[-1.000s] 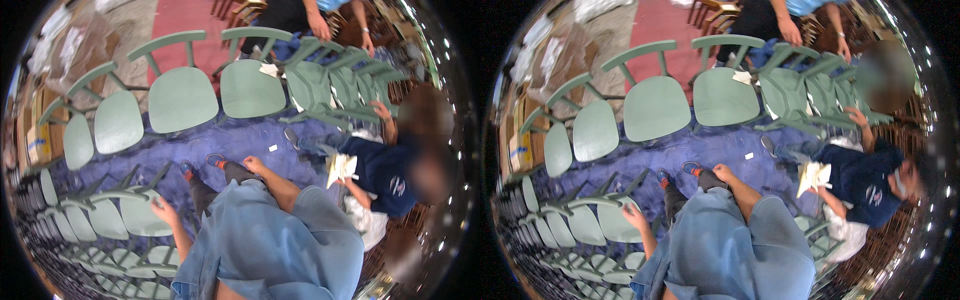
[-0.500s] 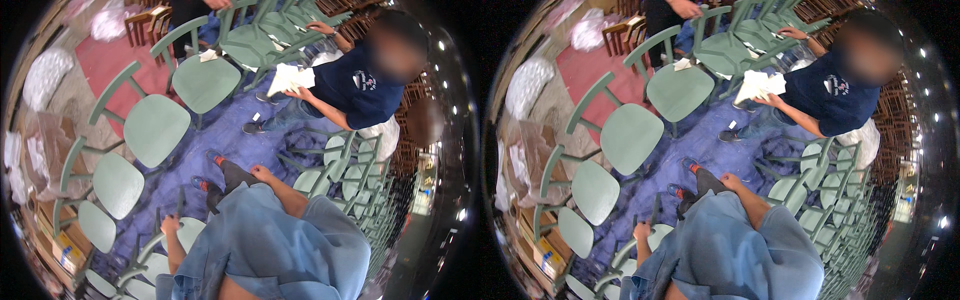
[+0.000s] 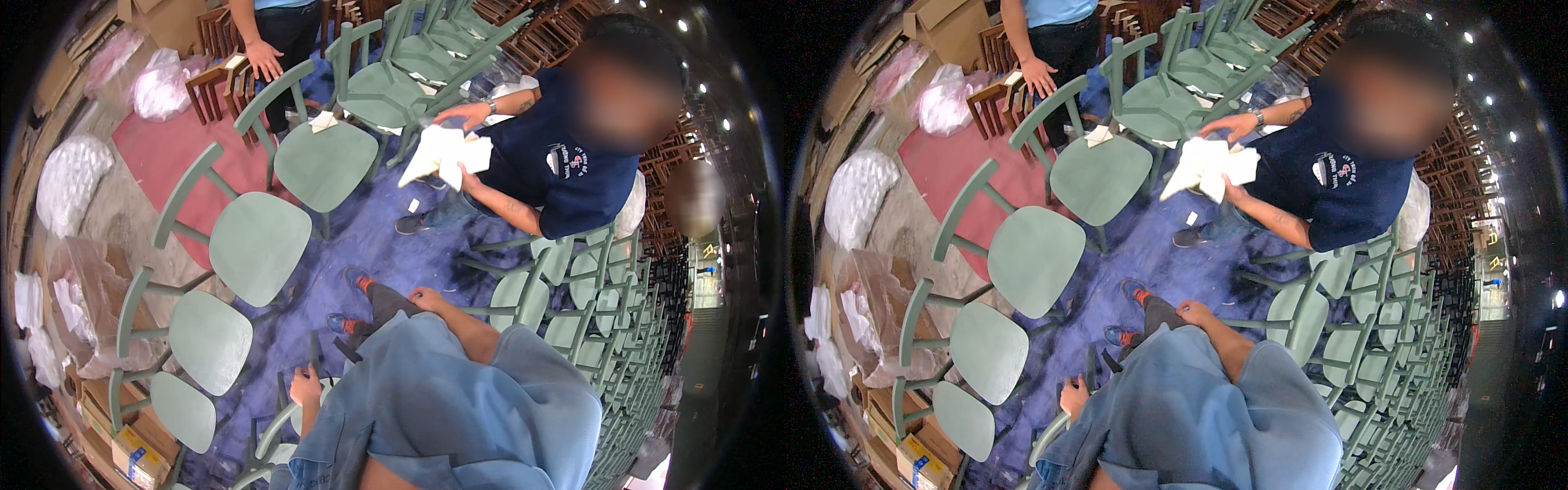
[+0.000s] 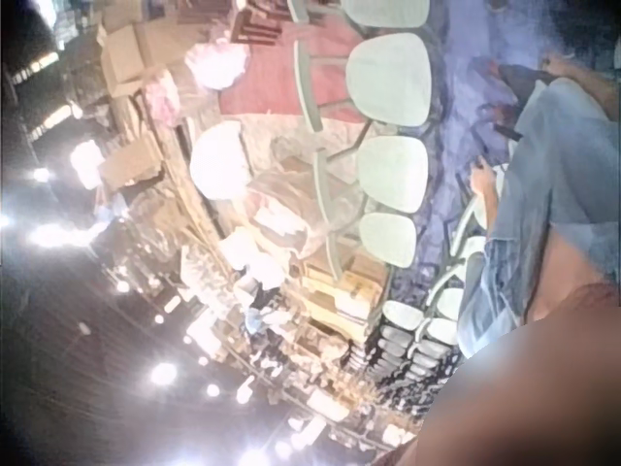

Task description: The person lifts and stacks light green wooden chairs in a warehouse setting. They handle chairs one at a time, lifting them and placing them onto a growing stack while coworkers also move chairs nearby.

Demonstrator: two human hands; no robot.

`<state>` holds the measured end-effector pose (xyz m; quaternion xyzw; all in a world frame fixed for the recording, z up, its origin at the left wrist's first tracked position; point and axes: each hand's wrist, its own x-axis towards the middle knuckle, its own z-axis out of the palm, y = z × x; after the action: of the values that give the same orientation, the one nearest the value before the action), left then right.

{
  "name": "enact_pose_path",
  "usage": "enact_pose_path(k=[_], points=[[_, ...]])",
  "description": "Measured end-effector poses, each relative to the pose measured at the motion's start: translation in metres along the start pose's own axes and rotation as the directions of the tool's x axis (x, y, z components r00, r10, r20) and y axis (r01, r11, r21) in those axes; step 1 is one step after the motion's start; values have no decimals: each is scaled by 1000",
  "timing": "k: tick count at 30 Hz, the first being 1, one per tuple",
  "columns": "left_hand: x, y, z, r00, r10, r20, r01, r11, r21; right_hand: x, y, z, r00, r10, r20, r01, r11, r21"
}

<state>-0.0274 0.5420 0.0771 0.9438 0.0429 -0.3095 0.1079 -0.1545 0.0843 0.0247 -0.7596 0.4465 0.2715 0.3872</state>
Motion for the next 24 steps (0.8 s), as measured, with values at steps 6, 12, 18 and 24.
enact_pose_path(k=[6,12,18,24], points=[[-4,14,-15,998,-56,-24,56,998,14,15,1,2,1000,-14,5,14,1000,-9],[-6,8,-5,998,-52,-38,53,999,7,17,-1,11,999,-39,19,39,999,-9],[-5,4,-2,998,-52,-47,54,997,47,17,-5,12,999,-55,1,55,998,12],[-4,6,-1,995,-88,-50,90,995,41,8,-14,-5,996,-57,-63,65,990,126]])
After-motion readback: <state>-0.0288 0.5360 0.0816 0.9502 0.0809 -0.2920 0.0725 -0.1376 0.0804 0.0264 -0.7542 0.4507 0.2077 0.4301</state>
